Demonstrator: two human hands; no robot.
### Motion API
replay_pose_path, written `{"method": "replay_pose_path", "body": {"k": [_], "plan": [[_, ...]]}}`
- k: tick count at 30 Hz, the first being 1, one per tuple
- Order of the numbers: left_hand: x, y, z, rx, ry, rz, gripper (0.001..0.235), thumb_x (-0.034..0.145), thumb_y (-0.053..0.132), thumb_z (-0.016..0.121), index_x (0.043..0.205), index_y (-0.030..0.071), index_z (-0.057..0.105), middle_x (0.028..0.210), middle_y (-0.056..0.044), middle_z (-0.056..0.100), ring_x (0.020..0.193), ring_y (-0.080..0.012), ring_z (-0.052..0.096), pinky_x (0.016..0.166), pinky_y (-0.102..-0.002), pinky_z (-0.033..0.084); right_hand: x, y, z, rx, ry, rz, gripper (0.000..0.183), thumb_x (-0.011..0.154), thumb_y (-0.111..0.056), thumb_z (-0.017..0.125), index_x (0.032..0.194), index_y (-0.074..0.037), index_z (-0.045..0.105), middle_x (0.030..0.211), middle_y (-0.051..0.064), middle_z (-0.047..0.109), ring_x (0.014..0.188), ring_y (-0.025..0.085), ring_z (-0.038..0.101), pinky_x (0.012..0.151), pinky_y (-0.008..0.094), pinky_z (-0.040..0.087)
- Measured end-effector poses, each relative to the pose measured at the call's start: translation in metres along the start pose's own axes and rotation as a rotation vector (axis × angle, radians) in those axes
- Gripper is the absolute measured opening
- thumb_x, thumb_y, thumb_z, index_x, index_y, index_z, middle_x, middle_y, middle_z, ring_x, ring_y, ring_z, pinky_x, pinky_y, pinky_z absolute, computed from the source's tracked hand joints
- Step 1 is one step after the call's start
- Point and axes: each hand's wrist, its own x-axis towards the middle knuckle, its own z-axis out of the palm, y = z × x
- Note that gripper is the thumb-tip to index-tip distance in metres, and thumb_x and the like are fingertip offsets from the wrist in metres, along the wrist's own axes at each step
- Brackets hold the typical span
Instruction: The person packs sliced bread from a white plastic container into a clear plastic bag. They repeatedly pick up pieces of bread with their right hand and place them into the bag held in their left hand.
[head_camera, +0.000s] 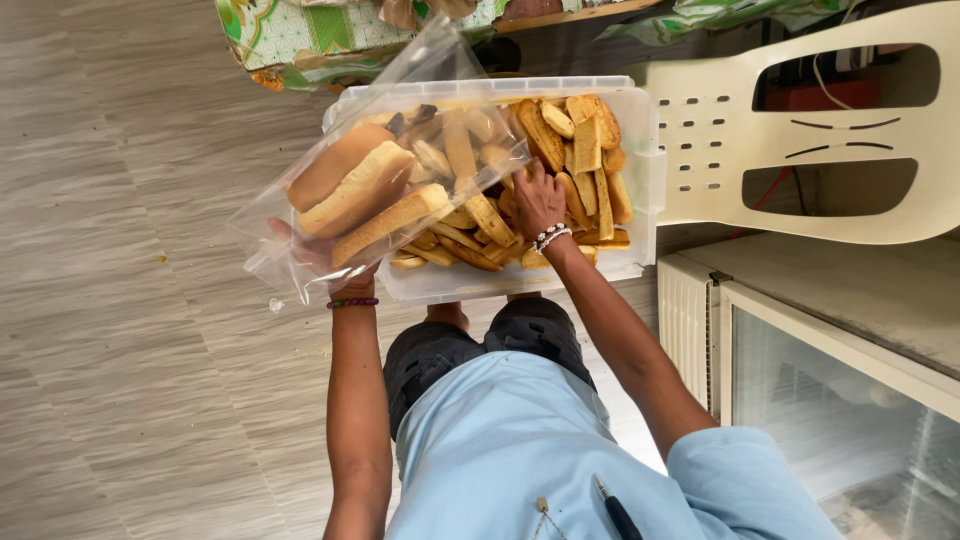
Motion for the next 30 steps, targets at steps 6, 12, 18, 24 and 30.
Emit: {"method": "replay_pose_path", "body": {"k": [6,12,18,24,30], "plan": [[0.009,0.005,0.034,0.071,-0.11,-0.055,0.104,0.09,0.082,0.034,0.162,0.006,0.029,0.166,-0.027,0.029,0.15,-0.0485,0.035,0.12,-0.069,0.037,0.014,0.008,0.021,-0.079,-0.052,0.003,0.05,0.077,-0.007,0.073,0.122,-0.01,0.053,0.125,0.024,0.055,0.094,0.031,0.062,0.058,0.039,0.055],[0.012,0.018,0.035,0.088,-0.16,-0.094,0.107,0.087,0.083,0.036,0.162,0.007,0.027,0.167,-0.027,0.028,0.15,-0.0496,0.034,0.119,-0.071,0.037,0.037,0.017,0.012,-0.077,-0.095,0.123,0.042,0.086,-0.012,0.072,0.123,-0.003,0.054,0.1,0.018,0.061,0.081,0.027,0.064,0.049,0.032,0.054],[0.015,0.044,0.003,-0.068,-0.085,-0.047,0.109,0.087,0.084,0.036,0.163,0.007,0.026,0.167,-0.028,0.027,0.149,-0.0508,0.035,0.116,-0.072,0.037,0.038,0.031,0.012,1.158,-0.048,0.192,0.045,0.086,-0.017,0.073,0.123,-0.001,0.052,0.103,0.013,0.063,0.08,0.017,0.066,0.061,0.026,0.061],[0.013,0.048,0.011,0.049,0.01,0.07,0.103,0.094,0.079,0.039,0.167,0.007,0.028,0.17,-0.025,0.03,0.154,-0.0476,0.035,0.12,-0.068,0.036,0.084,-0.015,0.09,1.414,-0.352,0.297,0.04,0.094,-0.022,0.071,0.126,0.002,0.065,0.108,0.018,0.071,0.089,0.02,0.061,0.077,0.034,0.054],[0.016,0.046,0.021,0.128,-0.154,-0.041,0.103,0.085,0.084,0.042,0.16,0.013,0.031,0.163,-0.023,0.032,0.148,-0.0467,0.037,0.118,-0.071,0.037,0.076,-0.029,0.09,0.95,0.073,0.152,0.067,0.082,-0.023,0.086,0.135,0.001,0.053,0.124,0.023,0.059,0.117,0.032,0.056,0.097,0.047,0.049]]}}
